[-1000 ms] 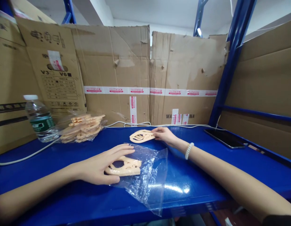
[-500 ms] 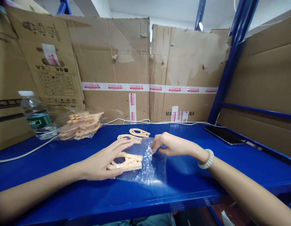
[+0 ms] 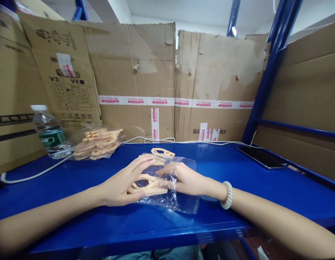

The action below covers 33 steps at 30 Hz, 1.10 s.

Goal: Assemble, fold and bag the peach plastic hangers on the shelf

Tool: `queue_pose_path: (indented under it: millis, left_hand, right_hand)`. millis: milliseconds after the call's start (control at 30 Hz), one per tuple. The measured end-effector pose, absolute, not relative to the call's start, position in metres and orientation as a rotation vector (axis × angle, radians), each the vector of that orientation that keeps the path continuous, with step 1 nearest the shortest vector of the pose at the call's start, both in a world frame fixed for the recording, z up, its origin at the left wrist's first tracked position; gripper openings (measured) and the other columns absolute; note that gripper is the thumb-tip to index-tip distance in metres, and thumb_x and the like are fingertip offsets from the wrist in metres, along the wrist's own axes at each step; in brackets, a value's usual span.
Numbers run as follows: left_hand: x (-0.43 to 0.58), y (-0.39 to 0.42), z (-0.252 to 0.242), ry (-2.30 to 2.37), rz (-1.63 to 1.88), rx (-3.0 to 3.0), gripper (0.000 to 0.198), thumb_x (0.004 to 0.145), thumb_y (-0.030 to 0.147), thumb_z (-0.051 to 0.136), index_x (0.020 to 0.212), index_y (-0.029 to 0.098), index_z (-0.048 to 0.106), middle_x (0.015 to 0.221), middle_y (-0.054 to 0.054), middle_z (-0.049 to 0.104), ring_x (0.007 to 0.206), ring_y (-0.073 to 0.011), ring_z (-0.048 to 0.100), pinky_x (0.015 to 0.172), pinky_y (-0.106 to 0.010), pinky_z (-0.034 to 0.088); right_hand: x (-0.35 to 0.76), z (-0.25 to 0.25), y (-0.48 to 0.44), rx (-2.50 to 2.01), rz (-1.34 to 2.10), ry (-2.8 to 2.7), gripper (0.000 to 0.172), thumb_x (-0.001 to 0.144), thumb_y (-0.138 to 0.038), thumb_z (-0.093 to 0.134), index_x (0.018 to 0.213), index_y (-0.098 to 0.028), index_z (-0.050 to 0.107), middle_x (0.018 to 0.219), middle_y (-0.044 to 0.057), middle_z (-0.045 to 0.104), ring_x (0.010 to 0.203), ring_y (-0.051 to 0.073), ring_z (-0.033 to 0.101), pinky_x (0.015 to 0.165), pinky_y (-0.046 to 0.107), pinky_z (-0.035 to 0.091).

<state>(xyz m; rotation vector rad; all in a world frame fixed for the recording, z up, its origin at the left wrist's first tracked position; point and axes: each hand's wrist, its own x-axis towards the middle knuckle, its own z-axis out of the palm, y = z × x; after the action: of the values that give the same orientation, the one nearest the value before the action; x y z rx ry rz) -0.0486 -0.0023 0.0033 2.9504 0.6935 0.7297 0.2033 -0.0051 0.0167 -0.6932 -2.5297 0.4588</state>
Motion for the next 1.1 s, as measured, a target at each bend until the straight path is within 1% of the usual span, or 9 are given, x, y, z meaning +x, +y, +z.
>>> queue_pose_path:
  millis: [67, 133, 300, 400, 500, 600, 733, 933, 1100]
  left_hand:
    - [-0.048, -0.003, 0.001, 0.704, 0.742, 2.953, 0.074, 0.083, 0.037, 0.056, 0.145, 0.024, 0.016, 0.151, -0.010, 0.024, 0.140, -0.0312, 0.020, 0.116, -0.052, 0.019]
    - [-0.047, -0.005, -0.001, 0.730, 0.751, 2.903, 0.076, 0.083, 0.040, 0.057, 0.145, 0.025, 0.017, 0.152, -0.009, 0.021, 0.140, -0.0316, 0.018, 0.116, -0.052, 0.019]
    - [-0.047, -0.001, -0.001, 0.878, 0.975, 2.484, 0.069, 0.086, 0.051, 0.050, 0.143, 0.024, 0.023, 0.152, -0.011, 0.026, 0.138, -0.0319, 0.024, 0.113, -0.053, 0.025]
    - [-0.050, 0.012, 0.001, 1.059, 1.125, 2.123, 0.062, 0.088, 0.053, 0.042, 0.138, 0.018, 0.029, 0.144, -0.016, 0.038, 0.134, -0.0311, 0.035, 0.109, -0.052, 0.031]
    - [-0.051, 0.022, 0.001, 1.298, 1.044, 1.840, 0.064, 0.085, 0.052, 0.045, 0.133, 0.013, 0.033, 0.129, -0.017, 0.054, 0.123, -0.0297, 0.049, 0.106, -0.048, 0.035]
    - [-0.050, 0.023, 0.002, 1.324, 0.987, 1.678, 0.061, 0.080, 0.046, 0.055, 0.128, 0.012, 0.040, 0.115, -0.014, 0.063, 0.115, -0.0271, 0.056, 0.104, -0.043, 0.036]
    - [-0.046, 0.014, 0.008, 1.207, 1.067, 1.524, 0.058, 0.071, 0.029, 0.068, 0.121, 0.013, 0.045, 0.108, -0.013, 0.065, 0.109, -0.0258, 0.059, 0.099, -0.038, 0.041]
    - [-0.044, 0.003, 0.019, 0.999, 1.033, 1.162, 0.054, 0.073, 0.018, 0.069, 0.122, 0.016, 0.045, 0.112, -0.014, 0.062, 0.095, -0.0228, 0.064, 0.081, -0.035, 0.050]
    - [-0.046, 0.004, 0.030, 0.988, 1.227, 1.130, 0.046, 0.067, 0.000, 0.066, 0.110, 0.014, 0.054, 0.099, -0.009, 0.064, 0.080, -0.0159, 0.065, 0.074, -0.029, 0.053]
  right_hand:
    - [0.197, 0.009, -0.006, -0.698, 0.365, -2.553, 0.051, 0.080, -0.045, 0.066, 0.121, -0.015, 0.060, 0.113, 0.014, 0.064, 0.105, 0.025, 0.060, 0.093, 0.040, 0.046]
    - [0.194, 0.004, -0.007, -0.694, 0.277, -2.560, 0.059, 0.077, -0.047, 0.069, 0.125, -0.015, 0.057, 0.119, 0.016, 0.060, 0.113, 0.028, 0.054, 0.098, 0.044, 0.042]
    - [0.194, 0.002, -0.011, -0.737, 0.328, -2.568, 0.051, 0.088, -0.037, 0.058, 0.136, -0.023, 0.046, 0.124, 0.013, 0.055, 0.114, 0.025, 0.052, 0.097, 0.041, 0.043]
    - [0.195, 0.007, -0.012, -0.770, 0.442, -2.570, 0.049, 0.090, -0.037, 0.055, 0.137, -0.024, 0.046, 0.121, 0.011, 0.056, 0.108, 0.022, 0.056, 0.094, 0.036, 0.045]
    - [0.195, 0.009, -0.009, -0.761, 0.501, -2.508, 0.043, 0.092, -0.035, 0.053, 0.134, -0.024, 0.051, 0.115, 0.010, 0.060, 0.101, 0.020, 0.060, 0.091, 0.035, 0.047]
    - [0.195, 0.008, -0.003, -0.698, 0.458, -2.428, 0.041, 0.090, -0.036, 0.056, 0.129, -0.025, 0.056, 0.113, 0.010, 0.064, 0.102, 0.022, 0.060, 0.093, 0.038, 0.046]
    - [0.198, 0.008, 0.004, -0.625, 0.406, -2.302, 0.038, 0.086, -0.040, 0.061, 0.121, -0.025, 0.063, 0.118, 0.010, 0.066, 0.106, 0.024, 0.061, 0.096, 0.042, 0.045]
    - [0.202, 0.017, 0.001, -0.662, 0.367, -2.174, 0.034, 0.083, -0.036, 0.065, 0.116, -0.029, 0.065, 0.116, 0.008, 0.067, 0.107, 0.025, 0.061, 0.092, 0.044, 0.049]
    - [0.206, 0.025, 0.000, -0.677, 0.302, -2.159, 0.027, 0.083, -0.035, 0.066, 0.109, -0.031, 0.069, 0.108, 0.006, 0.070, 0.098, 0.022, 0.065, 0.086, 0.038, 0.053]
